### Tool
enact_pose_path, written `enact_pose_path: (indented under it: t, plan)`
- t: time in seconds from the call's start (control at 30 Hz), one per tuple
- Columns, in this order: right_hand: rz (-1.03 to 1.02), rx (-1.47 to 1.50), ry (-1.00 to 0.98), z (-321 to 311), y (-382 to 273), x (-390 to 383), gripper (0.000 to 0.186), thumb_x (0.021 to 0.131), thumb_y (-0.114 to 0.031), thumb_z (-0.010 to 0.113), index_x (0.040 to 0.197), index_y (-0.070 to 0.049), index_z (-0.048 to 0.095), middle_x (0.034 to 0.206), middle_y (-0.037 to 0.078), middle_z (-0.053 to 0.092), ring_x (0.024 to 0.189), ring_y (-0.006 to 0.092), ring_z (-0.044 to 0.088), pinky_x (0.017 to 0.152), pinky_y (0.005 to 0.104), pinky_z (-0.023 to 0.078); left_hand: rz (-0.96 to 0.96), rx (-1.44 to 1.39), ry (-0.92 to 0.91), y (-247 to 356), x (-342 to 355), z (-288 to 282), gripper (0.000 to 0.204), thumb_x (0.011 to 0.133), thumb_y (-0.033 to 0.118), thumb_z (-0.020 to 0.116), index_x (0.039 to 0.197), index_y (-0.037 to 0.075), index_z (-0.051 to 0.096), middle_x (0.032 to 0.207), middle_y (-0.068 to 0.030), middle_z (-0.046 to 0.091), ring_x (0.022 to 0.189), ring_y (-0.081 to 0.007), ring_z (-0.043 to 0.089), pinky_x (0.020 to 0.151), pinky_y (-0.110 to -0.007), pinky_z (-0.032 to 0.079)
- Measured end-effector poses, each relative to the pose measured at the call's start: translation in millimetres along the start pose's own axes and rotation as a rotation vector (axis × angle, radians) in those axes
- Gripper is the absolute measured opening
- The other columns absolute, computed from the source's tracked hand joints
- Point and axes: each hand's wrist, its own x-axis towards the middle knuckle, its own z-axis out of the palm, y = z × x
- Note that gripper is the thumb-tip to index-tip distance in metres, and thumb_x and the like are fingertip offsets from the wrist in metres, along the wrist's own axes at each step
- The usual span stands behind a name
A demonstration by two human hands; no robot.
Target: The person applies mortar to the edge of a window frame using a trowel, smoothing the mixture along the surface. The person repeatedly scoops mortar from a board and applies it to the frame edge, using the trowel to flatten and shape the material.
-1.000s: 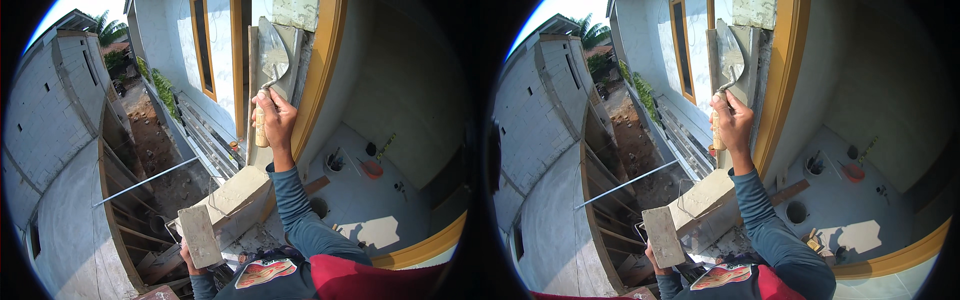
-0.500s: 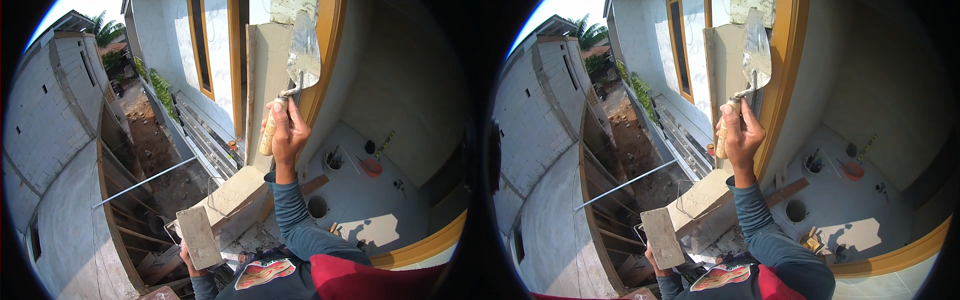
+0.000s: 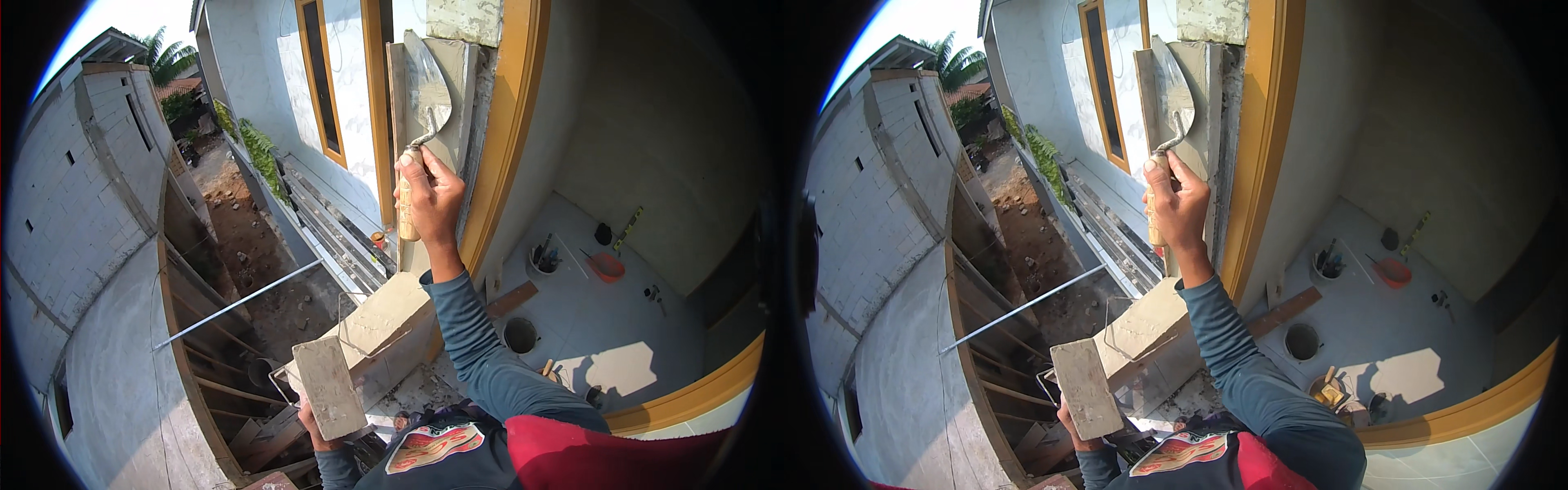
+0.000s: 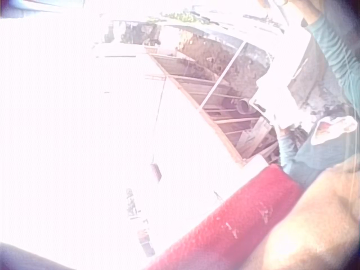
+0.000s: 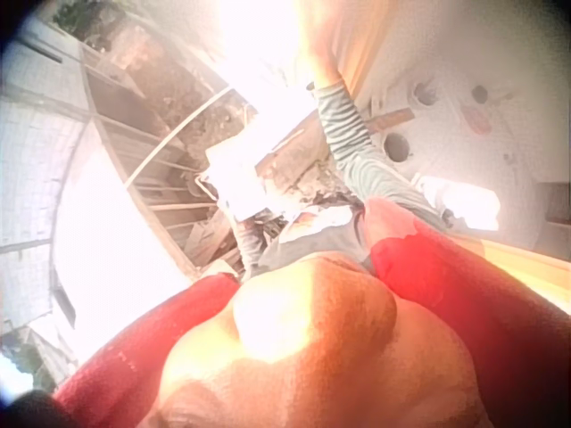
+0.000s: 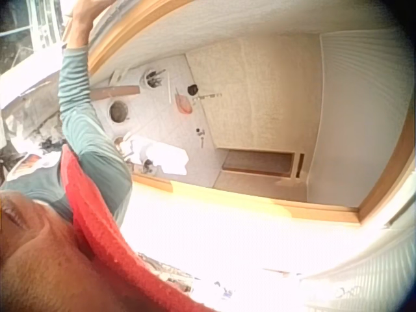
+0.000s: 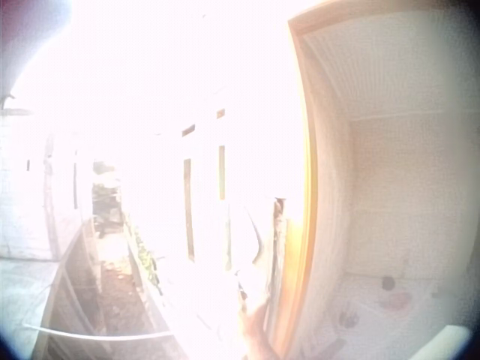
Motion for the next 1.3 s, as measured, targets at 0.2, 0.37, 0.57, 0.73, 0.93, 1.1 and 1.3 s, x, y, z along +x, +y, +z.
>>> enact_pose_path:
  t: [0.2, 0.37, 0.57, 0.73, 0.93, 1.1, 1.3]
  plan:
    - [-0.074, 0.088, 0.114, -15.8, -15.9, -20.2, 0.028, 0.096, -0.017, 0.067, 0.11, 0.007, 0.066, 0.073, 0.002, 0.061, 0.056, 0.0063, 0.056, 0.048, 0.023, 0.047, 0.044, -0.011, -0.002, 0.1, -3.5, -1.9, 0.053, 0.094, 0.036, 0.045, 0.136, 0.004, 0.048, 0.118, -0.0173, 0.065, 0.093, -0.0313, 0.07, 0.08, -0.045, 0.06]
    - [-0.139, 0.011, 0.078, -17.9, -13.7, -30.7, 0.027, 0.096, -0.017, 0.067, 0.11, 0.006, 0.066, 0.072, 0.001, 0.061, 0.056, 0.0059, 0.055, 0.049, 0.023, 0.046, 0.057, 0.04, 0.074, -11.6, -1.8, -36.7, 0.053, 0.094, 0.037, 0.045, 0.133, 0.002, 0.05, 0.115, -0.0182, 0.066, 0.091, -0.0319, 0.07, 0.078, -0.046, 0.06]
    - [-0.054, 0.017, -0.028, -2.4, 7.4, -16.6, 0.032, 0.096, -0.019, 0.067, 0.115, 0.006, 0.066, 0.072, 0.001, 0.061, 0.057, 0.0057, 0.055, 0.05, 0.0235, 0.046, 0.079, 0.027, 0.073, -14.5, -0.5, -34.3, 0.051, 0.095, 0.035, 0.044, 0.132, 0.0, 0.05, 0.115, -0.018, 0.066, 0.092, -0.031, 0.07, 0.079, -0.045, 0.06]
    - [0.011, 0.021, 0.006, -6.7, 13.7, -13.2, 0.032, 0.096, -0.02, 0.067, 0.116, 0.005, 0.066, 0.072, 0.0, 0.06, 0.056, 0.006, 0.056, 0.05, 0.0228, 0.046, 0.092, 0.033, 0.079, -14.3, -1.6, -29.1, 0.049, 0.096, 0.034, 0.042, 0.133, 0.001, 0.05, 0.117, -0.0171, 0.066, 0.093, -0.0302, 0.07, 0.08, -0.044, 0.06]
    - [-0.093, 0.112, 0.15, -29.0, -16.6, -44.2, 0.029, 0.098, -0.014, 0.061, 0.117, 0.007, 0.065, 0.085, 0.009, 0.066, 0.06, 0.0115, 0.06, 0.05, 0.0269, 0.051, 0.058, 0.011, 0.1, -9.6, -13.4, -31.6, 0.056, 0.094, 0.038, 0.044, 0.136, 0.002, 0.049, 0.12, -0.0182, 0.064, 0.096, -0.0309, 0.07, 0.082, -0.045, 0.06]
    - [-0.073, 0.044, 0.035, -46.6, -6.3, -59.9, 0.028, 0.097, -0.013, 0.064, 0.115, 0.009, 0.064, 0.078, 0.007, 0.064, 0.059, 0.0094, 0.059, 0.052, 0.0259, 0.051, 0.052, -0.023, 0.137, -10.8, -20.2, -34.0, 0.061, 0.091, 0.04, 0.046, 0.138, 0.002, 0.047, 0.121, -0.0187, 0.064, 0.097, -0.0318, 0.069, 0.082, -0.045, 0.06]
    - [0.047, 0.011, -0.065, -28.6, 35.3, -46.9, 0.027, 0.096, -0.02, 0.066, 0.107, 0.005, 0.066, 0.074, 0.002, 0.062, 0.058, 0.0061, 0.058, 0.048, 0.0233, 0.048, 0.047, 0.021, 0.039, -5.7, -18.1, -27.5, 0.058, 0.092, 0.037, 0.046, 0.138, 0.002, 0.047, 0.121, -0.0181, 0.064, 0.096, -0.0309, 0.07, 0.082, -0.045, 0.06]
